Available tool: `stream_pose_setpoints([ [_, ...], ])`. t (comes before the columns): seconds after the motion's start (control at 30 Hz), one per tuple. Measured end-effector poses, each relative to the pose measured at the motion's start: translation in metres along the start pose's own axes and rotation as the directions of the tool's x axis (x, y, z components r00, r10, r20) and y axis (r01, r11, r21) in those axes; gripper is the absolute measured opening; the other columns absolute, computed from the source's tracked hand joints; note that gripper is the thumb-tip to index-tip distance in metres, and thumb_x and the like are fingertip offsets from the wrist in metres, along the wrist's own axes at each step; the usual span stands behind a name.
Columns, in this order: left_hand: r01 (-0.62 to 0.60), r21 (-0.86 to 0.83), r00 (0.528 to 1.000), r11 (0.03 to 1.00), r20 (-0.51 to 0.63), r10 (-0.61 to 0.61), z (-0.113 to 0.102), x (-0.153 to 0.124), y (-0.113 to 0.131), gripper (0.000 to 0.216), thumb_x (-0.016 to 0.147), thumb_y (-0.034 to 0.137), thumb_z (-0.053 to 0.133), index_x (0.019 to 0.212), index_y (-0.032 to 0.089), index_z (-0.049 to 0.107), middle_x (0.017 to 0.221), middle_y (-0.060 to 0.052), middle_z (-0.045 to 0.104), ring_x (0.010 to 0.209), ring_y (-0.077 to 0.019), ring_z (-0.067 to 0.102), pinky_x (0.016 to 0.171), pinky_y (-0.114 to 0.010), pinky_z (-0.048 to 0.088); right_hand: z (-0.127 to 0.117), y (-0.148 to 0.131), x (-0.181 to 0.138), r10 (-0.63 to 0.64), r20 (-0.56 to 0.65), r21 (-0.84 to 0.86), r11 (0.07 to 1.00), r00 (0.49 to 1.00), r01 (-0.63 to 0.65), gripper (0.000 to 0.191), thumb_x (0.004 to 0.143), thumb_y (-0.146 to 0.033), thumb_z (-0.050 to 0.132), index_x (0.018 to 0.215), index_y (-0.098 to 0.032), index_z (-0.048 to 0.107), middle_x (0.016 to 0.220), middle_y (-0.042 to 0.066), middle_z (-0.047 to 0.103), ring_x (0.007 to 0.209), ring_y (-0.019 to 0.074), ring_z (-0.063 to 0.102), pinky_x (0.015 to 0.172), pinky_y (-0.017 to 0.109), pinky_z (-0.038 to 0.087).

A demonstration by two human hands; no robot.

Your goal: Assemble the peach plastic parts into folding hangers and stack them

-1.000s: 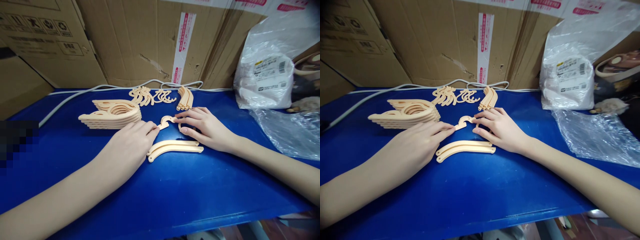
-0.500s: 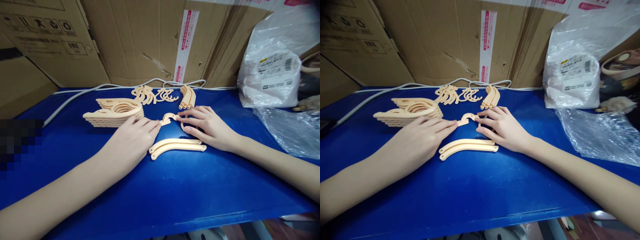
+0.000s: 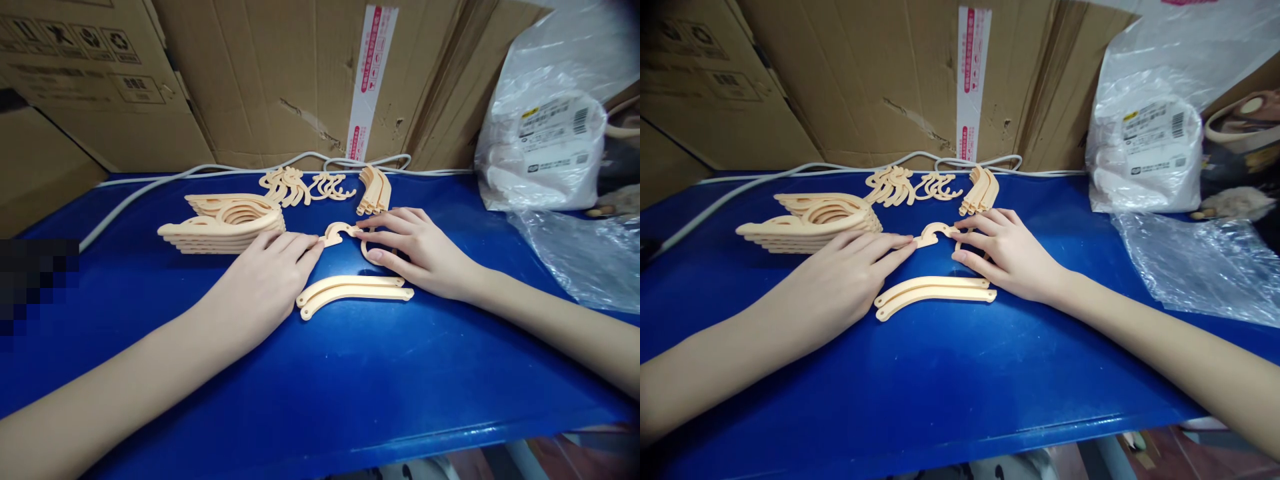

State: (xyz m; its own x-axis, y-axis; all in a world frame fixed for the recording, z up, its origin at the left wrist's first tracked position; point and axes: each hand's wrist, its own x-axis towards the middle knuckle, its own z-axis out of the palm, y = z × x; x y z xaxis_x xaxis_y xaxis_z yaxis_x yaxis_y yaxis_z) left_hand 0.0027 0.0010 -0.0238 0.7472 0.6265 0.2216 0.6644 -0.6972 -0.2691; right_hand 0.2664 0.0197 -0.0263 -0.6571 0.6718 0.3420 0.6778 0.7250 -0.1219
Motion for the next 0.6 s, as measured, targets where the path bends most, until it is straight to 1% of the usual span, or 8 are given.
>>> stream_pose_setpoints([
  [0.13, 0.035, -0.03, 0.999, 0.999, 0.019, -0.035, 0.0013, -0.0005, 0.001, 0.053, 0.089, 0.004, 0.04, 0.138, 0.011, 0.058, 0.136, -0.014, 0.064, 0.121, -0.0291, 0.06, 0.103, -0.042, 0.044, 0.0014, 0.0016, -0.0001, -0.004, 0.006, 0.0, 1.0, 1.0, 0.004, 0.038, 0.104, -0.041, 0.043, 0.126, -0.023, 0.067, 0.134, 0.009, 0.065, 0.123, 0.0274, 0.056, 0.105, 0.048, 0.035],
  [0.3, 0.028, -0.03, 0.999, 0.999, 0.024, -0.027, 0.0012, -0.0019, 0.0018, 0.055, 0.088, 0.002, 0.036, 0.139, 0.007, 0.056, 0.137, -0.016, 0.063, 0.121, -0.0312, 0.06, 0.102, -0.045, 0.045, 0.0019, 0.0023, -0.0003, -0.001, 0.008, 0.003, 1.0, 1.0, 0.001, 0.039, 0.104, -0.04, 0.043, 0.129, -0.021, 0.066, 0.134, 0.009, 0.065, 0.123, 0.0268, 0.055, 0.105, 0.047, 0.035],
  [0.43, 0.045, -0.049, 0.999, 0.998, 0.011, -0.045, 0.0014, -0.0028, 0.0013, 0.055, 0.088, 0.001, 0.035, 0.138, 0.009, 0.058, 0.137, -0.013, 0.064, 0.12, -0.0303, 0.06, 0.102, -0.044, 0.045, 0.0019, 0.0021, -0.0003, -0.002, 0.013, 0.006, 1.0, 1.0, 0.002, 0.039, 0.104, -0.041, 0.043, 0.13, -0.022, 0.066, 0.134, 0.009, 0.065, 0.124, 0.0273, 0.054, 0.105, 0.047, 0.035],
  [0.6, 0.016, -0.061, 0.998, 0.998, -0.066, -0.02, 0.003, -0.004, 0.0004, 0.055, 0.089, -0.001, 0.031, 0.136, 0.005, 0.059, 0.132, -0.016, 0.066, 0.112, -0.0308, 0.064, 0.094, -0.043, 0.051, 0.0011, 0.0018, -0.0004, 0.0, 0.014, 0.013, 1.0, 1.0, 0.0, 0.04, 0.104, -0.04, 0.043, 0.13, -0.02, 0.066, 0.133, 0.01, 0.065, 0.123, 0.0268, 0.055, 0.105, 0.046, 0.035],
])
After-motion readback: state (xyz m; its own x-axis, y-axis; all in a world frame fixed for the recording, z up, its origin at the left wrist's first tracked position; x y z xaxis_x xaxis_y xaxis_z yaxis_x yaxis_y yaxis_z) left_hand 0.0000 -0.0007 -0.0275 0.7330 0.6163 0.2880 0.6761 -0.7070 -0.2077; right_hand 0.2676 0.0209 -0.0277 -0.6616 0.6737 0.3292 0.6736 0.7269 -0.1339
